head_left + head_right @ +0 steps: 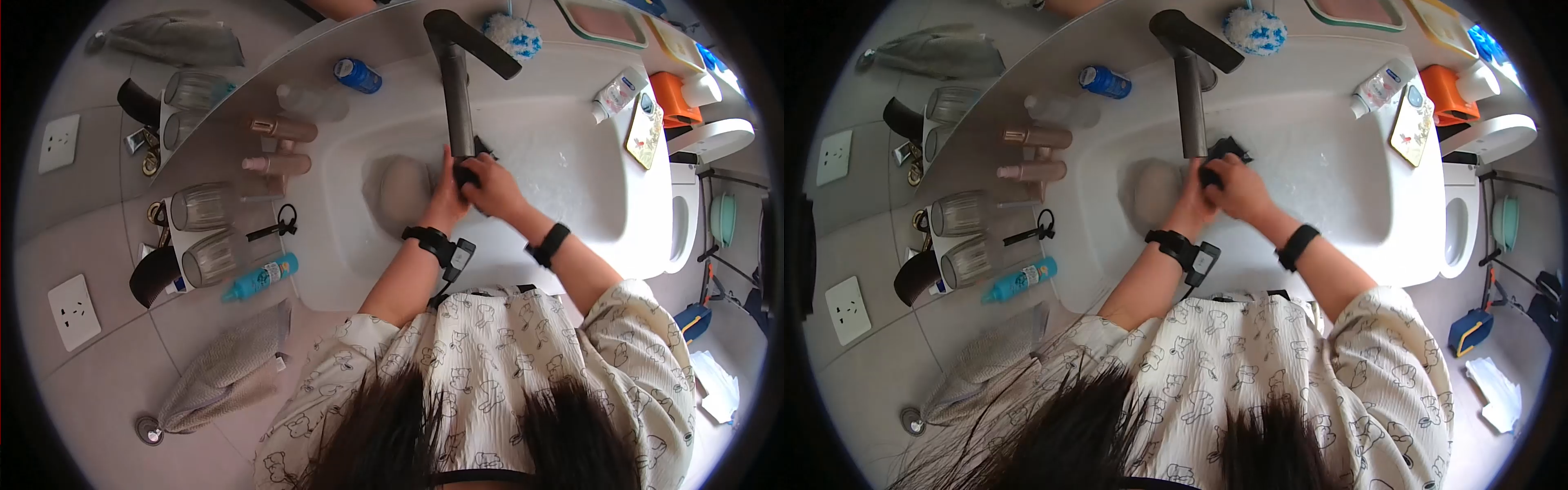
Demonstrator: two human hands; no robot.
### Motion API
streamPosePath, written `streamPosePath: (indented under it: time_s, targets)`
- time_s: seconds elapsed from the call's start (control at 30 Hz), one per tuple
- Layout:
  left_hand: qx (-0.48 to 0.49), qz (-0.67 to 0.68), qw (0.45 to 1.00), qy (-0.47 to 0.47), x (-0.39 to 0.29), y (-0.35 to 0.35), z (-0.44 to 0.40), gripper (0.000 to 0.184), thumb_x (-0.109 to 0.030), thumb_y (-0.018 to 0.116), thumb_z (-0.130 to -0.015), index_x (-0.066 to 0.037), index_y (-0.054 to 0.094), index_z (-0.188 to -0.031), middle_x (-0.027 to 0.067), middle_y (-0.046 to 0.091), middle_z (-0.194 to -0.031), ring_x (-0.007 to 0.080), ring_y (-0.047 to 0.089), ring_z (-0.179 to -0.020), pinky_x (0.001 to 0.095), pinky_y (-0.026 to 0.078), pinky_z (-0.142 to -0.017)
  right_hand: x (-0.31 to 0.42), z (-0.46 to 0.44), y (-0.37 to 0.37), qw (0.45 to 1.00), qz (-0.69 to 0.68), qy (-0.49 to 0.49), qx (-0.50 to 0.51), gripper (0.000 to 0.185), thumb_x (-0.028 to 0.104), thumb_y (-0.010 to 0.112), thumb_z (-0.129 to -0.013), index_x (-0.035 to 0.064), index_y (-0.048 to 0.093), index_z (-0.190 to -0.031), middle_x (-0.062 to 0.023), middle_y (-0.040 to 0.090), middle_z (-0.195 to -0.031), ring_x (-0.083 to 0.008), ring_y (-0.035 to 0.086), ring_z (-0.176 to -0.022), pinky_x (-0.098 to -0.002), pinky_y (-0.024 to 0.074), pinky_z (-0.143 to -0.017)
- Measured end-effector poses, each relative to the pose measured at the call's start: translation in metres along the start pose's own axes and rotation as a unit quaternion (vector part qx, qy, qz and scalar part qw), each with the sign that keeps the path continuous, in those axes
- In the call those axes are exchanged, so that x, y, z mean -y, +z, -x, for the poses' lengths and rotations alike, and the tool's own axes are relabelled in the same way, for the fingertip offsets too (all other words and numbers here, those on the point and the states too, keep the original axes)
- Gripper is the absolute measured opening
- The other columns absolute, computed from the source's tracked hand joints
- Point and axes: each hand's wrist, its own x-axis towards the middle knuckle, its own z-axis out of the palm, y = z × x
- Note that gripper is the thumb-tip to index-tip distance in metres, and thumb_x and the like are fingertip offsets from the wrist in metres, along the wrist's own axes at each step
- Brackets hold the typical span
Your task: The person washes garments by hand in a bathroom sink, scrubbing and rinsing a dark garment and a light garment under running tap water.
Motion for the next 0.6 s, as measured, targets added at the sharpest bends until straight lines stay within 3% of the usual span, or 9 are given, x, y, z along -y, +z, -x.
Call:
streamPosePath:
  time_s: [0.07,0.17,0.3,0.37,0.47,0.5,0.53,0.57,0.6]
  targets:
    - [0.014,0.001,0.999,-0.044,-0.003,-0.005,0.011,0.056,-0.063,0.038,-0.084,-0.011,0.053,-0.1,0.0045,0.055,-0.093,0.0169,0.055,-0.089,0.0309,0.046,-0.077,0.039,0.013,-0.009,0.999,-0.043,0.02,0.011,0.031,0.022,0.058,-0.067,0.0075,0.058,-0.094,-0.0142,0.052,-0.091,-0.0315,0.055,-0.09,-0.0423,0.0467,-0.074]
    - [0.275,0.047,0.933,0.226,0.03,-0.044,-0.017,0.052,-0.057,0.039,-0.086,-0.009,0.052,-0.101,0.0049,0.055,-0.094,0.0172,0.055,-0.088,0.0318,0.047,-0.075,0.06,0.022,-0.005,0.997,0.025,-0.058,-0.036,0.031,0.025,0.059,-0.066,0.0076,0.059,-0.091,-0.0114,0.052,-0.09,-0.03,0.053,-0.092,-0.0415,0.047,-0.074]
    - [0.08,0.141,0.987,-0.018,0.022,-0.035,-0.017,0.031,-0.036,0.041,-0.091,-0.012,0.049,-0.108,0.0033,0.053,-0.1,0.0171,0.054,-0.092,0.0301,0.047,-0.079,0.028,0.0,0.008,0.995,0.024,-0.007,-0.098,0.026,0.027,0.058,-0.066,0.0076,0.061,-0.083,-0.0092,0.052,-0.09,-0.0304,0.051,-0.092,-0.0408,0.0468,-0.073]
    - [0.024,0.047,0.998,0.042,0.013,-0.008,-0.006,0.028,-0.03,0.044,-0.09,-0.009,0.049,-0.107,0.0044,0.053,-0.098,0.0173,0.053,-0.09,0.0313,0.047,-0.077,-0.018,-0.022,0.009,0.984,0.034,-0.018,-0.173,0.022,0.026,0.055,-0.069,0.0077,0.061,-0.081,-0.0092,0.052,-0.091,-0.031,0.05,-0.092,-0.0393,0.0467,-0.072]
    - [-0.053,-0.189,0.973,0.123,-0.004,0.016,0.01,0.032,-0.023,0.053,-0.086,-0.004,0.045,-0.111,0.0103,0.051,-0.102,0.0221,0.052,-0.094,0.0361,0.045,-0.08,-0.071,-0.031,-0.006,0.977,0.202,-0.051,-0.038,0.032,0.031,0.053,-0.076,0.0135,0.059,-0.102,-0.0089,0.049,-0.113,-0.0281,0.043,-0.11,-0.046,0.0341,-0.093]
    - [-0.11,-0.434,0.864,0.231,-0.005,0.014,0.008,0.036,-0.024,0.055,-0.084,-0.005,0.044,-0.113,0.0127,0.049,-0.106,0.0262,0.05,-0.096,0.0376,0.044,-0.08,-0.076,-0.025,-0.005,0.977,0.204,-0.054,-0.033,0.032,0.031,0.053,-0.076,0.0135,0.059,-0.102,-0.0089,0.049,-0.113,-0.0281,0.043,-0.11,-0.046,0.0341,-0.093]
    - [-0.158,-0.643,0.679,0.317,-0.007,0.012,0.009,0.04,-0.025,0.057,-0.083,-0.006,0.044,-0.115,0.0152,0.047,-0.109,0.0302,0.049,-0.099,0.0391,0.043,-0.081,-0.077,-0.017,-0.001,0.964,0.257,-0.044,-0.054,0.041,0.036,0.054,-0.077,0.0168,0.053,-0.113,-0.0087,0.039,-0.125,-0.0276,0.034,-0.119,-0.0491,0.0271,-0.097]
    - [-0.173,-0.733,0.607,0.253,-0.008,0.01,0.011,0.051,-0.027,0.061,-0.079,-0.01,0.041,-0.124,0.0182,0.039,-0.123,0.0378,0.04,-0.111,0.0444,0.036,-0.091,-0.08,-0.011,0.002,0.947,0.309,-0.034,-0.078,0.05,0.041,0.055,-0.078,0.0201,0.048,-0.123,-0.0085,0.03,-0.137,-0.0271,0.024,-0.128,-0.0522,0.0202,-0.102]
    - [-0.174,-0.734,0.607,0.252,-0.006,0.007,0.014,0.051,-0.027,0.061,-0.079,-0.01,0.041,-0.124,0.0182,0.039,-0.123,0.0378,0.04,-0.111,0.0444,0.036,-0.091,-0.082,-0.004,0.005,0.948,0.307,-0.034,-0.077,0.05,0.041,0.055,-0.078,0.0201,0.048,-0.123,-0.0085,0.03,-0.137,-0.0271,0.024,-0.128,-0.0522,0.0202,-0.102]
